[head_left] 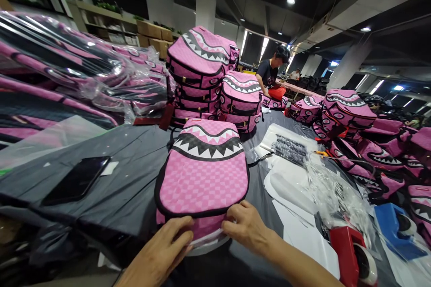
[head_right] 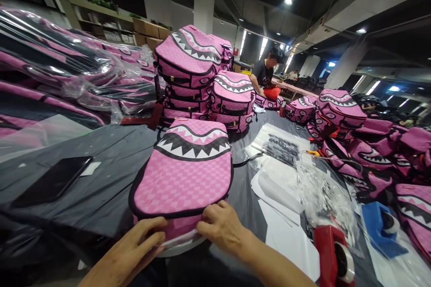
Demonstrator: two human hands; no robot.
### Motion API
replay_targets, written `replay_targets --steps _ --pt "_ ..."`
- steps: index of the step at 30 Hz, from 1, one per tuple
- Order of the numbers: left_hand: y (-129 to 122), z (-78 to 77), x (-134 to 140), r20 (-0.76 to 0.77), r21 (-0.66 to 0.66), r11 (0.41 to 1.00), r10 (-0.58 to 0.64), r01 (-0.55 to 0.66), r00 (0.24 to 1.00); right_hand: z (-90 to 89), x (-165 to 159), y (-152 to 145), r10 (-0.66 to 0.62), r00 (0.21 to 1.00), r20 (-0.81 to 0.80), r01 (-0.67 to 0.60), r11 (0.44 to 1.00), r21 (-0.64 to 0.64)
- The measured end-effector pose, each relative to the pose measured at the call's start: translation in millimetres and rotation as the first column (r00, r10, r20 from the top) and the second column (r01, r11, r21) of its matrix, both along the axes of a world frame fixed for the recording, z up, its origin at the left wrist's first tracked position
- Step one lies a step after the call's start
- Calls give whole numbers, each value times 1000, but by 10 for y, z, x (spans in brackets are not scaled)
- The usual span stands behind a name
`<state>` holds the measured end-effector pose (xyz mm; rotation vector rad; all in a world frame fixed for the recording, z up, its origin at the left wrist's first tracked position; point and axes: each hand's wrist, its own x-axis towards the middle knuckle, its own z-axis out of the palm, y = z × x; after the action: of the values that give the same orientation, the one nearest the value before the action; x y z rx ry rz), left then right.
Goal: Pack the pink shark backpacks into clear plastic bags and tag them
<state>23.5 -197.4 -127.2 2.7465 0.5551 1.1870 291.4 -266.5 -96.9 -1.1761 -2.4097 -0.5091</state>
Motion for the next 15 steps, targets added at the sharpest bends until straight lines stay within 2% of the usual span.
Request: replay_targets --steps 2,4,6,8,10,12,15 --pt "108 71 2 -67 42 985 -166 169 984 135 23 16 116 992 46 -114 993 -31" --pt "228 183 33 -148 51 944 -316 326 937 271 51 58 220 965 140 -204 971 -121" --pt "324 326 98 -251 75 903 -394 424 884 375 74 110 263 936 233 -216 954 -207" --pt "376 455 174 -346 197 847 -412 494 843 438 84 157 259 915 309 -186 951 -245" --pt "393 531 226 -379 353 777 -390 521 839 472 82 192 249 897 365 -162 954 -252" --pt "399 545 233 -339 459 731 -382 506 860 503 72 217 255 886 388 -161 953 -259" --pt "415 499 180 -251 498 741 -376 452 892 585 60 243 303 877 372 -185 929 -320"
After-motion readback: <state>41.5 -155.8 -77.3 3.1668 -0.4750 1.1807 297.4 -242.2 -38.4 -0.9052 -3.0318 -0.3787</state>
